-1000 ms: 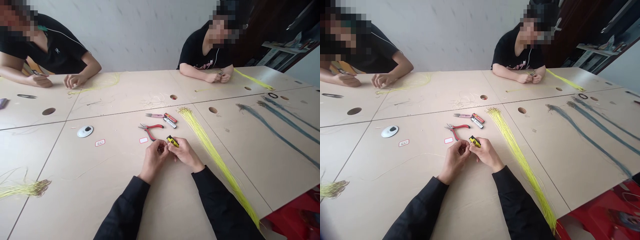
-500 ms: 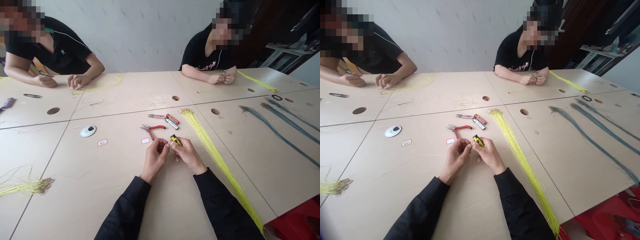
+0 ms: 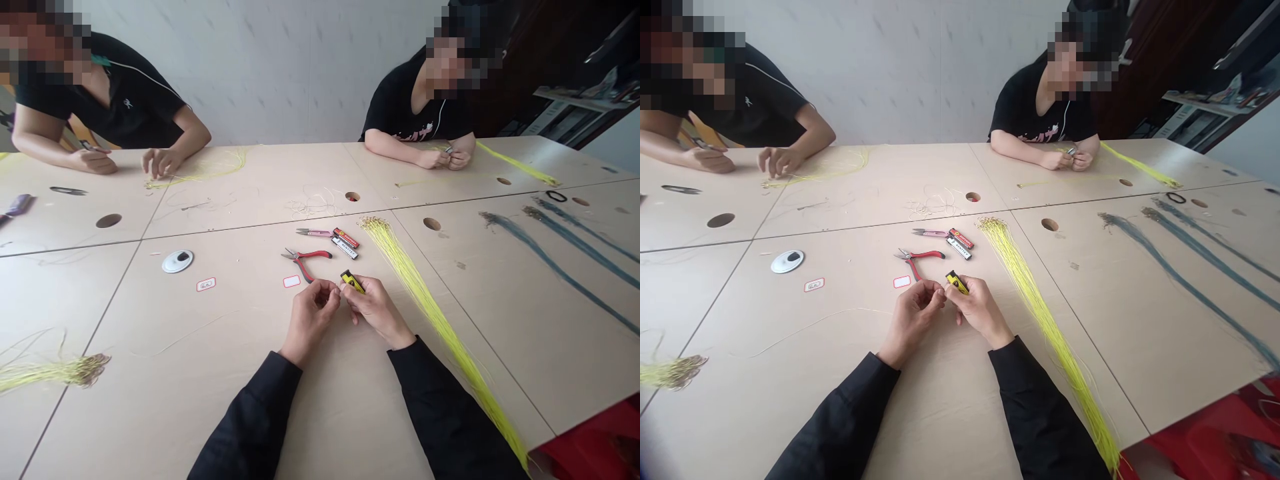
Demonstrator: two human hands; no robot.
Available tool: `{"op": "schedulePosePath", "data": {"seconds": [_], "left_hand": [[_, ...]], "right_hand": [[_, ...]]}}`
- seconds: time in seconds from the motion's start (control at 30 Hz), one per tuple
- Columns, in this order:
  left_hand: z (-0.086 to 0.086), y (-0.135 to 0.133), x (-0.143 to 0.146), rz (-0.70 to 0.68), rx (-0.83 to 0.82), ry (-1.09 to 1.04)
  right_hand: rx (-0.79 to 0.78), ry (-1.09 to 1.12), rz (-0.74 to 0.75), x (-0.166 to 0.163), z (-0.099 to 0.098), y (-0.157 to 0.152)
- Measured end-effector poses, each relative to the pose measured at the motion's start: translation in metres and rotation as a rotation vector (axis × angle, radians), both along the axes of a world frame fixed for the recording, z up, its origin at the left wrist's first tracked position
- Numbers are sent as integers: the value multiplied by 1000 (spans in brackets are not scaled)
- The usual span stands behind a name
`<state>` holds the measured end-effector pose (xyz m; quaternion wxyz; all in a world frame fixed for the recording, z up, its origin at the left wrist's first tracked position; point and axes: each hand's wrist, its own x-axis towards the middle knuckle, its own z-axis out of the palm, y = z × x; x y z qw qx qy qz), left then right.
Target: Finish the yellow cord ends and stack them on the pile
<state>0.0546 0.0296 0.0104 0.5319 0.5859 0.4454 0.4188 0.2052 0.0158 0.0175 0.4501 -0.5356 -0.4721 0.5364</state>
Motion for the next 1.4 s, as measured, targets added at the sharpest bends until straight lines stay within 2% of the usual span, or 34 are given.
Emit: {"op": "schedulePosePath", "data": {"seconds": [0.27,0.67,0.87,1.17,1.4], "left_hand": [[4,-1,1,22,-33,-14],[1,1,0,33,-40,-38],[-1,2,-1,38,-58,-89],[3,-1,-1,61,-29,-141],[5,-1,-1,66,23,-97]], "right_hand": [[5,12,2,1,2,0],[-18,24,20,2,2,-1],[24,22,1,-3,7,-2],[95,-197,-17,-6,11,-2],[41,-285,-40,-8,12,-2]]}}
